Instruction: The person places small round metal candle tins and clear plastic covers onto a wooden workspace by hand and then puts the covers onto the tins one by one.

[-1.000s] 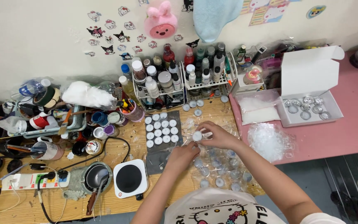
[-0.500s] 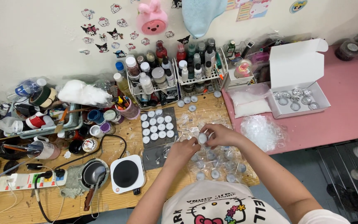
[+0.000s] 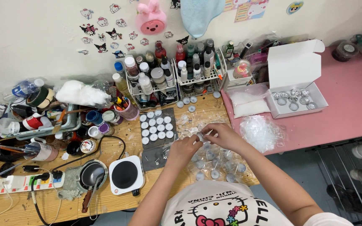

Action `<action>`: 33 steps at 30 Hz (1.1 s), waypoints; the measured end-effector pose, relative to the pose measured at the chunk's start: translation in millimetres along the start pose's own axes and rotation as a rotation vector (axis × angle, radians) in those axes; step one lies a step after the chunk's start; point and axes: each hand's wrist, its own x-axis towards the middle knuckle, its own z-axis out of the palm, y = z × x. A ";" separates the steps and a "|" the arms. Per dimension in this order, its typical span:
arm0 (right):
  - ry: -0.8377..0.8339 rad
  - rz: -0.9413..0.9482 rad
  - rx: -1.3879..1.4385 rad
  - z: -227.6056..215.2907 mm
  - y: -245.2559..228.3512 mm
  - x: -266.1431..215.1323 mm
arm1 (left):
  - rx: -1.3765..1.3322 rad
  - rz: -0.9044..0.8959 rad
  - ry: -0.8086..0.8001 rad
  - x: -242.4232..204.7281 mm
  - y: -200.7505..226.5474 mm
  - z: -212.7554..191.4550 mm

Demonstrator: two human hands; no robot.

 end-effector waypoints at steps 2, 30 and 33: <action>0.038 -0.087 -0.041 -0.4 -1.1 -1.5 | -0.005 -0.014 -0.010 1.3 1.6 -1.9; 0.169 0.042 0.537 10.8 26.6 -19.8 | -0.719 -0.707 0.334 20.6 22.1 -22.6; 0.175 0.084 0.554 13.6 32.0 -23.5 | -0.809 -0.816 0.158 12.8 13.5 -6.0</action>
